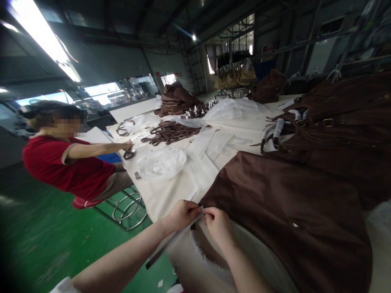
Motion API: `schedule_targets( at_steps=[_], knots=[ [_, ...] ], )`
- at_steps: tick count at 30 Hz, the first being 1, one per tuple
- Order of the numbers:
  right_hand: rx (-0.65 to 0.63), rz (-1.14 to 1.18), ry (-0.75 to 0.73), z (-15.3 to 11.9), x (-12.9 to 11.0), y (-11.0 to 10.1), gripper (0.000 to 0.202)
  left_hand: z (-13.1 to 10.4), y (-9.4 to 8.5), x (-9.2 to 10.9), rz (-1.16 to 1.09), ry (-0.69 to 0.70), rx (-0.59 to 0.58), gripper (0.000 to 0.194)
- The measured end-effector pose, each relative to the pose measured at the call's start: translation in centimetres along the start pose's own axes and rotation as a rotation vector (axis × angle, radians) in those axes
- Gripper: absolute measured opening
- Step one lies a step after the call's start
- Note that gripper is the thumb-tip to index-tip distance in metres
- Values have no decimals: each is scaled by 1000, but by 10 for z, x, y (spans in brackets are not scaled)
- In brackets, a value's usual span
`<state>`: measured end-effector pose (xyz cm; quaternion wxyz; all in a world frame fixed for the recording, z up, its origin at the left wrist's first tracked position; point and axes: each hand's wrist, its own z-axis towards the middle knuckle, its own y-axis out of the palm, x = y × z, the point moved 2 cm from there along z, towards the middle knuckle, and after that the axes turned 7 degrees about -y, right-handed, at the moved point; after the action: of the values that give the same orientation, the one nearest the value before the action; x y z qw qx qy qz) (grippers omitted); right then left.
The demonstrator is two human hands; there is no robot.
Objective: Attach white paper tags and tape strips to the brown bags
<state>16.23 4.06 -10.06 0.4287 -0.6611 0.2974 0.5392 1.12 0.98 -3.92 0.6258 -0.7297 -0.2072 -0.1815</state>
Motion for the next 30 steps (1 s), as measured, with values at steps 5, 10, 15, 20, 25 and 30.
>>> schedule_targets(
  at_steps=[5, 10, 15, 20, 25, 30],
  knots=[
    [0, 100, 108, 0, -1, 2, 23, -1, 2, 1, 15, -71, 3, 32],
    [-9, 156, 198, 0, 2, 8, 25, 2, 4, 2, 24, -109, 44, 27],
    [-33, 411, 218, -2, -3, 13, 26, 1, 7, 0, 37, -102, 54, 25],
    [4, 569, 230, -4, -11, 13, 31, -15, 1, 13, 183, -71, 194, 20],
    [-2, 599, 183, -5, -15, 17, 32, -37, 1, 42, 433, -24, 319, 22],
    [13, 562, 170, -6, -16, 18, 29, -47, 13, 51, 535, 15, 232, 19]
  ],
)
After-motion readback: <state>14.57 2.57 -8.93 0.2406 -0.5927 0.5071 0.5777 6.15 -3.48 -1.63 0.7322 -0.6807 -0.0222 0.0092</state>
